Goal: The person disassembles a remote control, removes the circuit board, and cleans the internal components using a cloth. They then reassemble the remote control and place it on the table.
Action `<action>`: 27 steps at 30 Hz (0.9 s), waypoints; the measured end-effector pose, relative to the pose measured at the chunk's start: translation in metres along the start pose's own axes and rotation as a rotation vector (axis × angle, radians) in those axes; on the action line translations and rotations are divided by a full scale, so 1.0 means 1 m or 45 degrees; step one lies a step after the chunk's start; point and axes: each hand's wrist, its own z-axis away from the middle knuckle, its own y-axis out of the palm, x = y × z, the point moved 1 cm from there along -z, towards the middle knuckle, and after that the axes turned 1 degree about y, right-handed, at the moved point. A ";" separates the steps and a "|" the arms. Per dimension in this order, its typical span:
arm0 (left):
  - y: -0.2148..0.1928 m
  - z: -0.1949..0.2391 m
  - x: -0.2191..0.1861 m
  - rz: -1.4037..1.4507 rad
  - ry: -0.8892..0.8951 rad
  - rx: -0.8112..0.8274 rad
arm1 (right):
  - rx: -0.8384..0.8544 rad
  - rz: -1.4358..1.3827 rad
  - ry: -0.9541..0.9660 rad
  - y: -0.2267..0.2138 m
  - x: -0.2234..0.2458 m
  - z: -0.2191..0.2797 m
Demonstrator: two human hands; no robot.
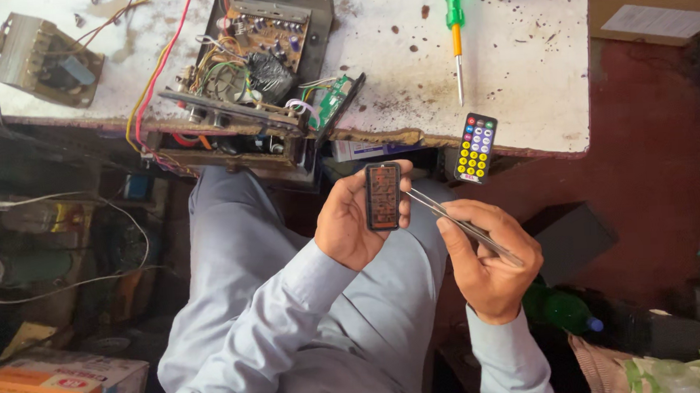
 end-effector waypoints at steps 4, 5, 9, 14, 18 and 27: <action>0.001 0.003 -0.002 0.007 0.001 0.021 | -0.020 -0.135 0.011 0.007 0.000 0.011; 0.001 0.003 -0.002 0.005 -0.003 0.022 | -0.018 -0.203 0.014 0.009 0.001 0.012; 0.000 0.006 -0.003 -0.001 -0.014 -0.015 | -0.008 -0.229 0.013 0.014 0.005 0.016; -0.002 0.011 -0.004 0.022 0.007 0.002 | -0.015 -0.228 0.035 0.019 0.010 0.019; -0.003 0.015 -0.007 0.070 -0.007 0.032 | -0.006 -0.214 0.031 0.024 0.015 0.023; -0.004 0.021 -0.009 0.049 -0.002 0.003 | -0.006 -0.064 -0.084 0.033 0.026 0.028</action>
